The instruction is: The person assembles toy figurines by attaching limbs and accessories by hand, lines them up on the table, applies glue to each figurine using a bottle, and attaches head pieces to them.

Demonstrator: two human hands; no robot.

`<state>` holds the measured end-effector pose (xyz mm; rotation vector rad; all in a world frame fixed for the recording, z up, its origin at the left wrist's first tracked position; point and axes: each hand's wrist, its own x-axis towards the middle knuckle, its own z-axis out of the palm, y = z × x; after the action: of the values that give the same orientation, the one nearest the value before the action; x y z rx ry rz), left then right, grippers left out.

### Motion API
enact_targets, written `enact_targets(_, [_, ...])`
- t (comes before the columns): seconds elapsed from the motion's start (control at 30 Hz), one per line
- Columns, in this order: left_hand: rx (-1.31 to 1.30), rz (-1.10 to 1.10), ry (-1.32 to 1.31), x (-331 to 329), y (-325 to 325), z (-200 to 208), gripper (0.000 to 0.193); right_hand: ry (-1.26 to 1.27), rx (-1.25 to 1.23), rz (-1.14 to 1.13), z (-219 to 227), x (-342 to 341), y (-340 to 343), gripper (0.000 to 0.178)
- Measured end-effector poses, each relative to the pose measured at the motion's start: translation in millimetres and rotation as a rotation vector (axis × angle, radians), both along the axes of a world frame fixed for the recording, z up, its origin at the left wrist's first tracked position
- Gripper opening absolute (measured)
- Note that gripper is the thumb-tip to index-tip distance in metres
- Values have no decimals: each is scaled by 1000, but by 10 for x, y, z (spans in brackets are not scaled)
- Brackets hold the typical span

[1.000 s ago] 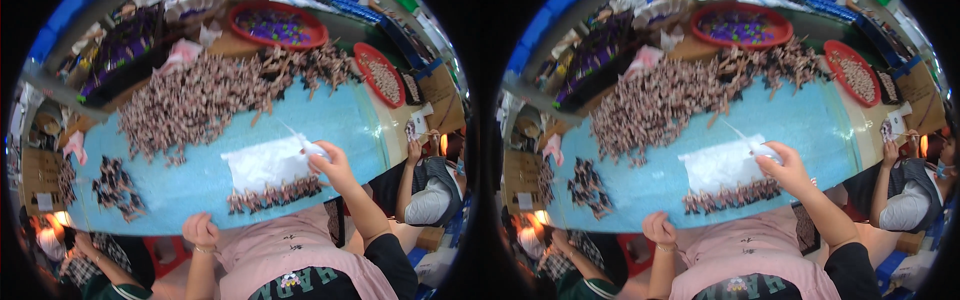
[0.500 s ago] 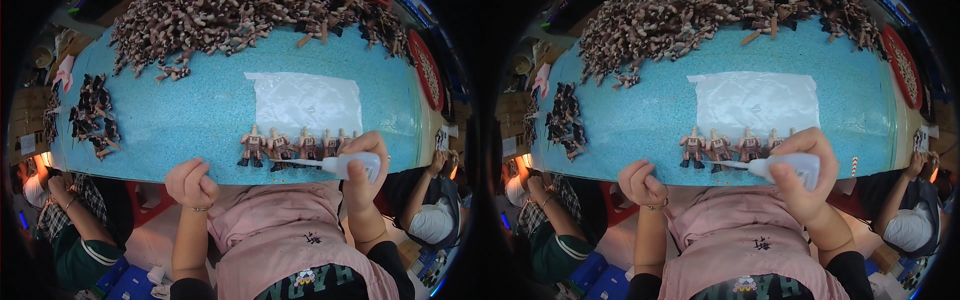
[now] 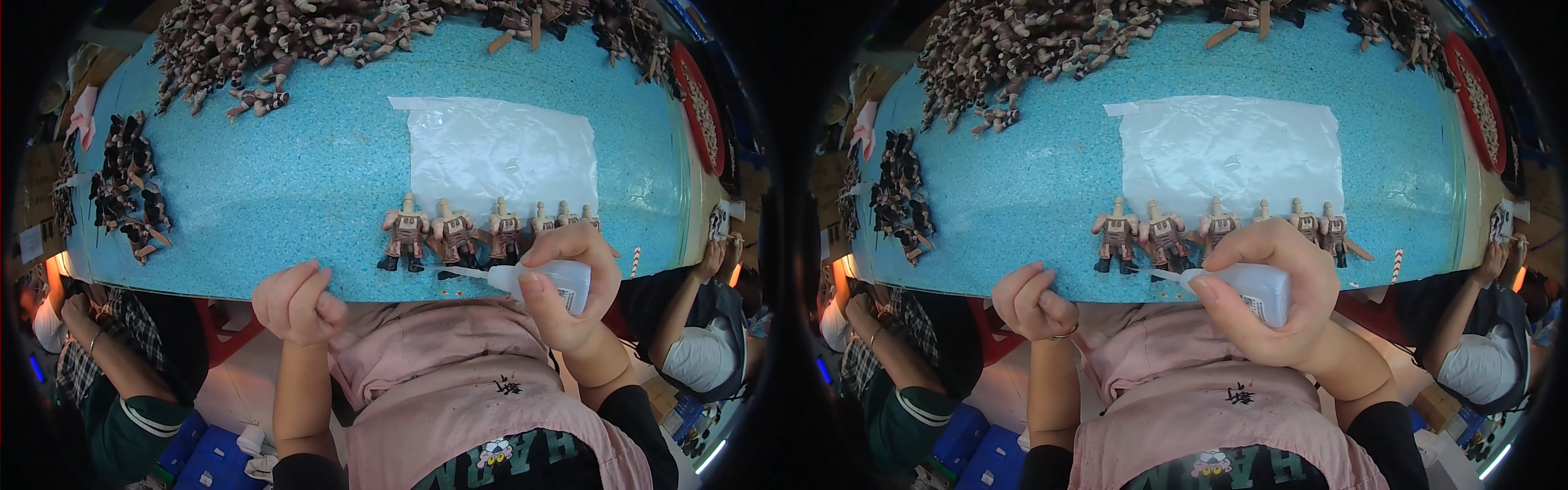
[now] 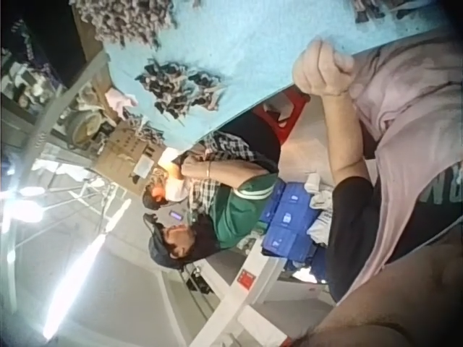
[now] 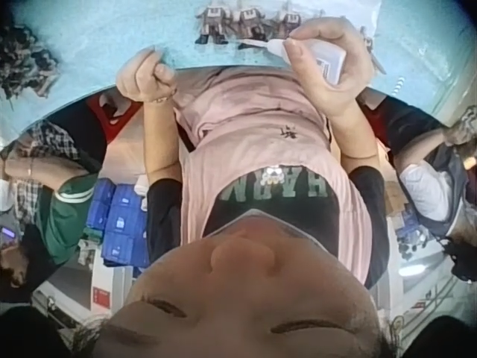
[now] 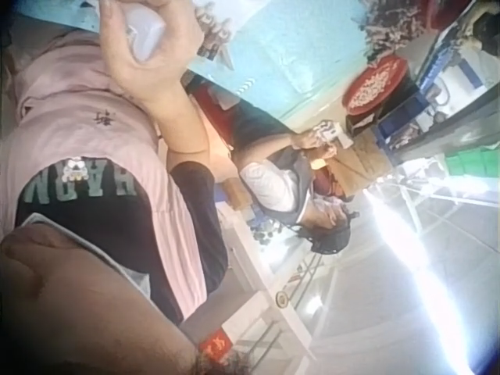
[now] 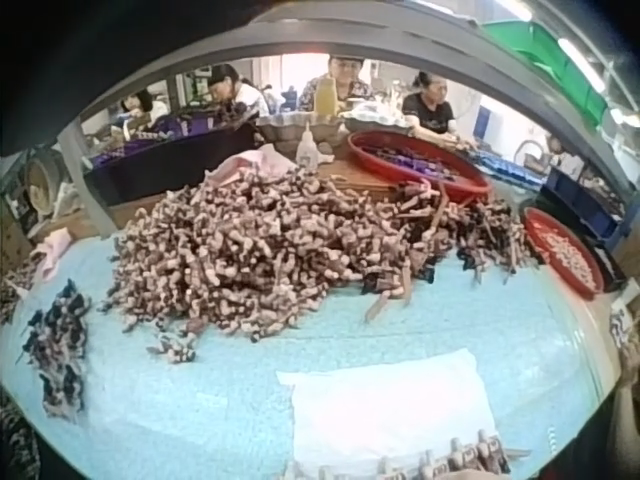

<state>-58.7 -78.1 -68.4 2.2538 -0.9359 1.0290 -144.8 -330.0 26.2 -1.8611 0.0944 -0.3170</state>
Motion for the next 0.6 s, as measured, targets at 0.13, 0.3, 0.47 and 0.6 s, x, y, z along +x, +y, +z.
enact_targets(0.13, [-7,-3,-4,-2,-4,-7,16,-4,-4,15,-13,19,10,16])
enact_targets(0.3, [-9,-2,-6,-14,-7,-1,16,-16,-13,11,-2,27,11,15])
enact_targets(0.47, [-15,-10,0,-10,-6,-2,16,-20,6,20,-8,29,22,14])
enact_targets(0.6, [-14,-8,-4,-6,-11,0,15,-29,-10,15,-4,32,23,15])
